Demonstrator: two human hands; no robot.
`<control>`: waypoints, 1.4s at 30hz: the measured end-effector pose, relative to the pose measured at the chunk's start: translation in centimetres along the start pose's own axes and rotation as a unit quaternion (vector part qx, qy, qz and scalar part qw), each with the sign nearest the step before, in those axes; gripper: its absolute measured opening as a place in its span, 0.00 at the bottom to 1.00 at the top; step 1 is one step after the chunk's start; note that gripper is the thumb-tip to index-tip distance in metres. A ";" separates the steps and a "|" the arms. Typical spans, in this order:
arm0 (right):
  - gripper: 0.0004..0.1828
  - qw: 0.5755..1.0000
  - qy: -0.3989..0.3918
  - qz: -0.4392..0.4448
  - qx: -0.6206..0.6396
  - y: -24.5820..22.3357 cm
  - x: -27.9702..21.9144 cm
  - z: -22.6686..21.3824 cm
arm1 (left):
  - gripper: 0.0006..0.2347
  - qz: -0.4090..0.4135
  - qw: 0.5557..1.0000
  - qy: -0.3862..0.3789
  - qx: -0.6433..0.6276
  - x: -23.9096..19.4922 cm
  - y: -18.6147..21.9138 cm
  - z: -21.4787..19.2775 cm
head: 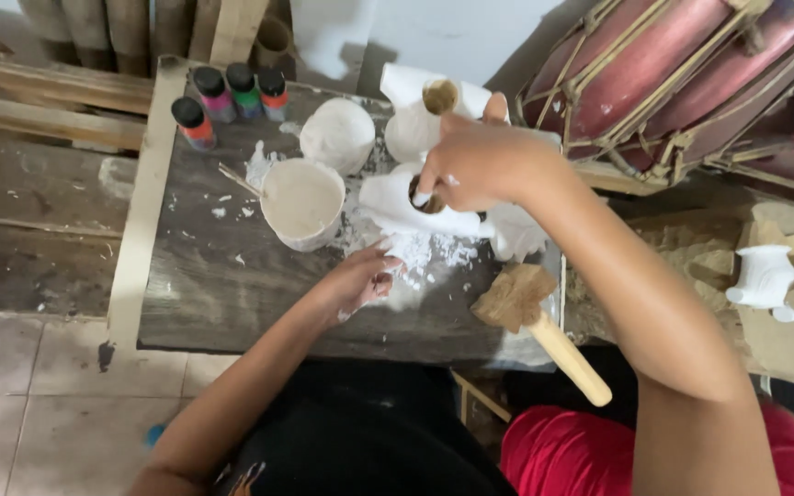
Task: Cleaning and refining small plaster figurines by scraping off excess material with a wooden stick
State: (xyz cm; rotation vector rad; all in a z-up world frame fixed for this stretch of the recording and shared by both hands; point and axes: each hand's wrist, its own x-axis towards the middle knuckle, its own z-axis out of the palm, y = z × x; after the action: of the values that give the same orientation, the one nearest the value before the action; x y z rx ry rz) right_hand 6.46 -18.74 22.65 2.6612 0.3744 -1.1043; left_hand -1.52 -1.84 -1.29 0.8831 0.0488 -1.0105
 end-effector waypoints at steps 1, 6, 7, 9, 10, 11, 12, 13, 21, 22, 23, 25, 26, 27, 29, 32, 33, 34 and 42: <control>0.21 1.000 0.003 0.000 -0.002 0.0 -0.6 -1.1 | 0.25 0.004 1.000 0.000 0.001 0.6 0.5 0.0; 0.21 1.000 0.000 0.002 -0.007 0.1 -0.9 -1.3 | 0.27 -0.011 1.000 -0.006 -0.023 -0.3 -0.1 0.6; 0.21 1.000 0.005 0.006 -0.010 0.6 -0.2 -1.1 | 0.27 -0.006 1.000 -0.010 -0.020 0.2 0.3 0.8; 0.21 1.000 0.001 0.005 0.015 0.7 1.5 0.1 | 0.24 -0.014 1.000 -0.015 -0.017 -0.1 0.0 0.9; 0.21 1.000 -0.001 0.004 0.018 0.3 0.9 -0.3 | 0.24 -0.017 1.000 -0.013 -0.017 -0.3 0.0 0.8; 0.22 1.000 0.006 0.004 0.016 -0.1 0.4 -0.7 | 0.24 -0.015 1.000 -0.013 -0.018 -0.4 0.1 0.8; 0.22 1.000 0.014 0.010 0.013 -0.1 -0.3 -1.1 | 0.24 -0.012 1.000 -0.017 -0.017 -0.1 0.2 0.9; 0.22 1.000 0.013 0.013 0.014 -0.1 -0.5 -1.1 | 0.24 -0.013 1.000 -0.020 -0.016 -0.1 0.2 1.0; 0.27 0.981 0.128 -0.116 0.088 2.3 -2.9 0.2 | 0.25 -0.010 1.000 -0.015 0.008 -0.2 0.1 0.6; 0.27 0.981 0.125 -0.119 0.087 2.2 -4.1 0.1 | 0.25 -0.010 1.000 -0.012 0.004 -0.5 0.2 0.6; 0.23 0.967 0.158 -0.145 0.138 2.1 -5.2 0.0 | 0.24 -0.007 1.000 -0.013 0.001 -0.7 0.2 0.5; 0.20 0.948 0.191 -0.170 0.189 2.6 -6.9 0.9 | 0.24 -0.003 1.000 -0.013 -0.002 -1.5 0.3 0.4; 0.20 0.907 0.256 -0.213 0.257 3.1 -7.6 1.8 | 0.24 0.005 1.000 -0.016 0.010 -1.9 0.5 0.3; 0.21 0.855 0.318 -0.254 0.322 3.7 -8.4 2.7 | 0.24 0.013 1.000 -0.019 0.021 -2.3 0.7 0.3; 0.19 0.774 0.385 -0.286 0.414 4.0 -7.2 6.0 | 0.22 0.025 0.998 -0.020 0.063 -2.2 0.0 -1.1; 0.15 0.502 0.385 -0.387 0.671 3.0 -2.8 12.6 | 0.18 0.078 0.989 -0.033 0.117 -4.8 1.6 -0.1; 0.12 0.296 0.313 -0.435 0.791 2.5 -1.0 15.1 | 0.17 0.129 0.981 -0.052 0.135 -5.9 2.8 0.8; 0.12 0.296 0.316 -0.437 0.789 1.1 -1.0 15.6 | 0.17 0.131 0.980 -0.055 0.137 -7.0 4.2 2.3; 0.09 -0.027 0.140 -0.482 0.865 -5.0 -1.7 16.7 | 0.10 0.328 0.923 -0.055 0.194 -9.8 8.9 6.5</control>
State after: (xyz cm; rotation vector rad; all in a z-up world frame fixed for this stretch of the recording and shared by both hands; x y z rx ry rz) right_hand -7.26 -19.45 11.76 -0.1363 -0.2507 0.0604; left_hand -2.60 2.83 12.61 1.0968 -0.5309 -0.4336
